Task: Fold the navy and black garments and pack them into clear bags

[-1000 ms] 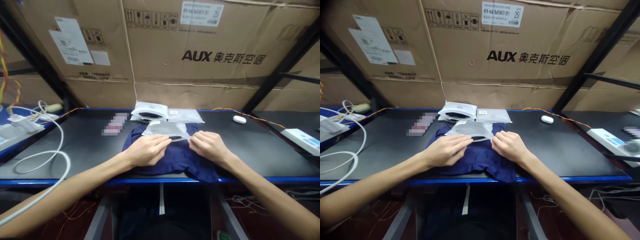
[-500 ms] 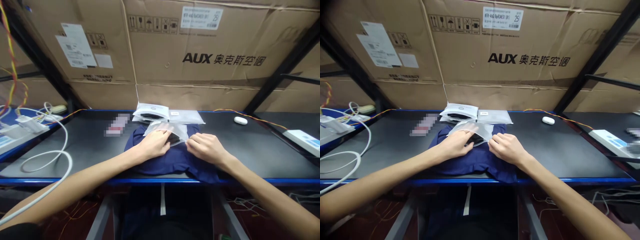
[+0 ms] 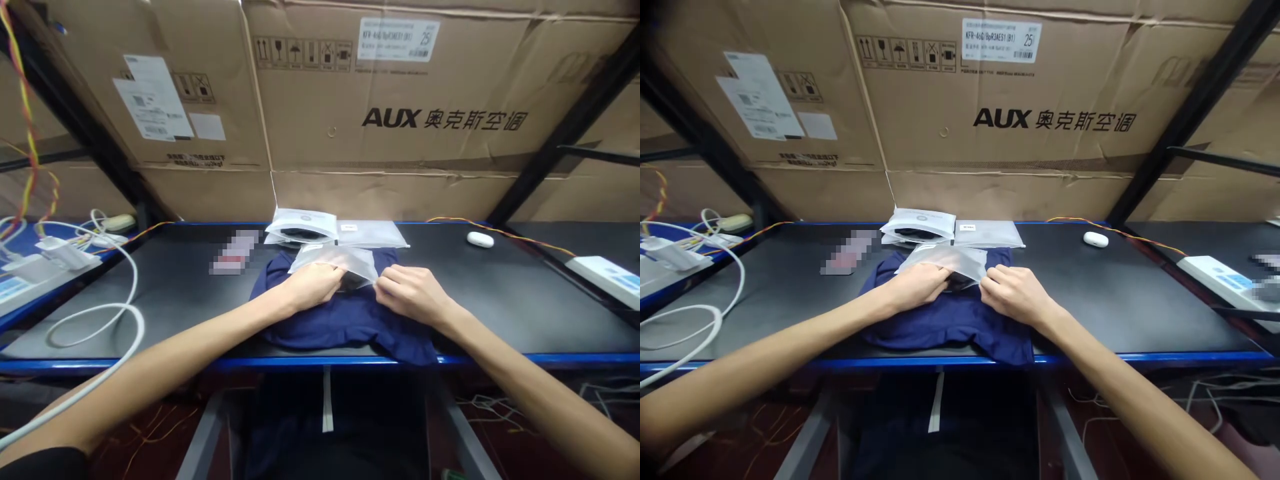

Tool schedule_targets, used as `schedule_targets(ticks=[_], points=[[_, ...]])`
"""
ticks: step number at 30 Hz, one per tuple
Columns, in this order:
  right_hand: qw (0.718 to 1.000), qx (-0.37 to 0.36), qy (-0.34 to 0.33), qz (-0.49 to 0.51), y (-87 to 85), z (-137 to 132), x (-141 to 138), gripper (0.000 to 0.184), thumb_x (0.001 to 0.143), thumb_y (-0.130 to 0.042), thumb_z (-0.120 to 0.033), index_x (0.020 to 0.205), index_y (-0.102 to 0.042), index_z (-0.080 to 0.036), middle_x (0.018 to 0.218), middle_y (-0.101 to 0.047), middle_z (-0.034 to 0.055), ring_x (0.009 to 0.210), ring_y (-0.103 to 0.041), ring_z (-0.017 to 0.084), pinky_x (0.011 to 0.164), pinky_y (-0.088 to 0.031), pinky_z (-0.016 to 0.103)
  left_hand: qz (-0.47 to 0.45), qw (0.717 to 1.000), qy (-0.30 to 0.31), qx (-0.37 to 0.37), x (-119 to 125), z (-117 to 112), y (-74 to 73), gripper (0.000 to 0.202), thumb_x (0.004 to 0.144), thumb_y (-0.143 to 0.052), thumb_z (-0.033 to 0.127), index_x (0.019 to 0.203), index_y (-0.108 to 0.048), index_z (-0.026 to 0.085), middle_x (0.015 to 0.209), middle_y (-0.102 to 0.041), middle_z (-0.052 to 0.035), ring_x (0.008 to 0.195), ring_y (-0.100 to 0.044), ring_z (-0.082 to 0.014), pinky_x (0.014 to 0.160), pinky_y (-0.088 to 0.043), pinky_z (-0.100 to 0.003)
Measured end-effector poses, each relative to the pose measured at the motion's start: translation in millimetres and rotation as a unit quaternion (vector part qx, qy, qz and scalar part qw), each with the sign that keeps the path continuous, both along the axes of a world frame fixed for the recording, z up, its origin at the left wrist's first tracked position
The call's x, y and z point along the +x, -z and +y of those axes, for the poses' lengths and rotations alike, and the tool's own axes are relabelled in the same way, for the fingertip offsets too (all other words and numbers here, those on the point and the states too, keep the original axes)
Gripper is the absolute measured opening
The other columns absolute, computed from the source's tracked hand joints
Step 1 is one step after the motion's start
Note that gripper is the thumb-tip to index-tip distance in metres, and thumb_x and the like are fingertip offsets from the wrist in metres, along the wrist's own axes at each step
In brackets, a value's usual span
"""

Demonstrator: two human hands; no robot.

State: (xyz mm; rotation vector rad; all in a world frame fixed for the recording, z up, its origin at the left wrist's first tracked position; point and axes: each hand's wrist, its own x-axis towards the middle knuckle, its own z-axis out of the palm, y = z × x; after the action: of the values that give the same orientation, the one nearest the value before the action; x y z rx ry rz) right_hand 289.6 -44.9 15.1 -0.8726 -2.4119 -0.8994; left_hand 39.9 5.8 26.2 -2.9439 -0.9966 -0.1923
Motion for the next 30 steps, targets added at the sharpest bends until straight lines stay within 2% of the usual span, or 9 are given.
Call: schedule_targets(ticks=[3, 6, 10, 15, 18, 20, 22, 25, 30], points=[[0.999, -0.021, 0.036, 0.011, 0.9, 1.9, 4.7, 0.027, 0.095, -0.054, -0.017, 0.069, -0.058, -0.021, 0.065, -0.063, -0.0001, 0.061, -0.056, 0.014, 0.058, -0.034, 0.029, -0.066, 0.986, 0.154, 0.020, -13.0, 1.6, -3.7, 0.046, 0.091, -0.048, 0.005, 0.135, -0.056, 0.016, 0.137, -0.065, -0.0137, 0.123, -0.065, -0.0275, 0.102, -0.056, -0.042], [0.998, -0.029, 0.046, 0.022, 0.4, 1.8, 7.0, 0.024, 0.092, -0.054, -0.016, 0.069, -0.058, -0.020, 0.066, -0.063, -0.0003, 0.060, -0.057, 0.013, 0.057, -0.034, 0.029, -0.111, 0.967, 0.227, 0.009, -24.5, 1.6, -7.9, 0.061, 0.081, -0.042, -0.006, 0.134, -0.057, 0.019, 0.148, -0.057, -0.0089, 0.139, -0.052, -0.0255, 0.113, -0.048, -0.042], [0.997, -0.035, 0.067, 0.031, -0.3, 1.0, 7.2, 0.022, 0.090, -0.054, -0.017, 0.068, -0.058, -0.020, 0.065, -0.062, -0.0005, 0.059, -0.057, 0.013, 0.054, -0.033, 0.028, -0.175, 0.949, 0.254, -0.068, -34.6, -0.3, -10.5, 0.068, 0.070, -0.037, -0.009, 0.127, -0.063, 0.017, 0.146, -0.059, -0.0097, 0.143, -0.048, -0.0244, 0.116, -0.046, -0.047], [0.992, -0.064, 0.101, 0.042, 1.1, -1.4, 4.0, 0.020, 0.090, -0.055, -0.017, 0.071, -0.061, -0.019, 0.068, -0.065, 0.0012, 0.062, -0.061, 0.014, 0.050, -0.033, 0.027, -0.217, 0.925, 0.268, -0.162, -42.3, -4.1, -6.0, 0.068, 0.060, -0.040, -0.001, 0.117, -0.070, 0.019, 0.144, -0.061, -0.0080, 0.144, -0.047, -0.0264, 0.118, -0.041, -0.054], [0.987, -0.098, 0.110, 0.069, 2.2, -3.5, 0.0, 0.012, 0.091, -0.060, -0.022, 0.098, -0.069, -0.016, 0.096, -0.075, 0.0090, 0.082, -0.070, 0.020, 0.051, -0.041, 0.025, -0.203, 0.923, 0.272, -0.179, -43.7, -7.5, 0.2, 0.066, 0.059, -0.045, 0.006, 0.116, -0.074, 0.021, 0.153, -0.051, -0.0067, 0.148, -0.041, -0.0303, 0.121, -0.036, -0.056], [0.988, -0.111, 0.085, 0.071, 3.4, -3.8, -2.3, 0.034, 0.092, -0.062, -0.021, 0.125, -0.064, -0.015, 0.125, -0.071, 0.0153, 0.105, -0.071, 0.024, 0.056, -0.051, 0.025, -0.173, 0.931, 0.271, -0.172, -43.5, -9.7, 3.3, 0.070, 0.060, -0.048, 0.009, 0.123, -0.073, 0.022, 0.160, -0.041, -0.0056, 0.151, -0.033, -0.0326, 0.122, -0.031, -0.058], [0.990, -0.125, 0.046, 0.056, 5.7, -2.9, -3.4, 0.046, 0.094, -0.057, -0.015, 0.140, -0.056, -0.018, 0.141, -0.063, 0.0147, 0.122, -0.065, 0.025, 0.065, -0.058, 0.026, -0.143, 0.940, 0.267, -0.160, -43.3, -11.1, 4.7, 0.073, 0.061, -0.049, 0.010, 0.130, -0.070, 0.024, 0.163, -0.036, -0.0049, 0.153, -0.028, -0.0334, 0.123, -0.028, -0.060], [0.989, -0.137, -0.002, 0.049, 9.9, -0.4, -1.9, 0.045, 0.095, -0.051, -0.007, 0.137, -0.060, -0.019, 0.138, -0.067, 0.0115, 0.124, -0.065, 0.023, 0.077, -0.063, 0.028, -0.124, 0.944, 0.267, -0.146, -43.6, -11.3, 4.5, 0.071, 0.064, -0.049, 0.010, 0.131, -0.069, 0.024, 0.162, -0.037, -0.0055, 0.152, -0.030, -0.0336, 0.123, -0.028, -0.060], [0.992, -0.106, -0.028, 0.059, 10.0, 1.6, 4.9, 0.049, 0.086, -0.047, 0.004, 0.127, -0.068, -0.013, 0.130, -0.071, 0.0151, 0.121, -0.067, 0.026, 0.094, -0.061, 0.036, -0.127, 0.942, 0.271, -0.151, -44.6, -9.8, 4.7, 0.070, 0.064, -0.049, 0.011, 0.129, -0.071, 0.026, 0.161, -0.038, -0.0018, 0.151, -0.033, -0.0324, 0.123, -0.031, -0.057]])
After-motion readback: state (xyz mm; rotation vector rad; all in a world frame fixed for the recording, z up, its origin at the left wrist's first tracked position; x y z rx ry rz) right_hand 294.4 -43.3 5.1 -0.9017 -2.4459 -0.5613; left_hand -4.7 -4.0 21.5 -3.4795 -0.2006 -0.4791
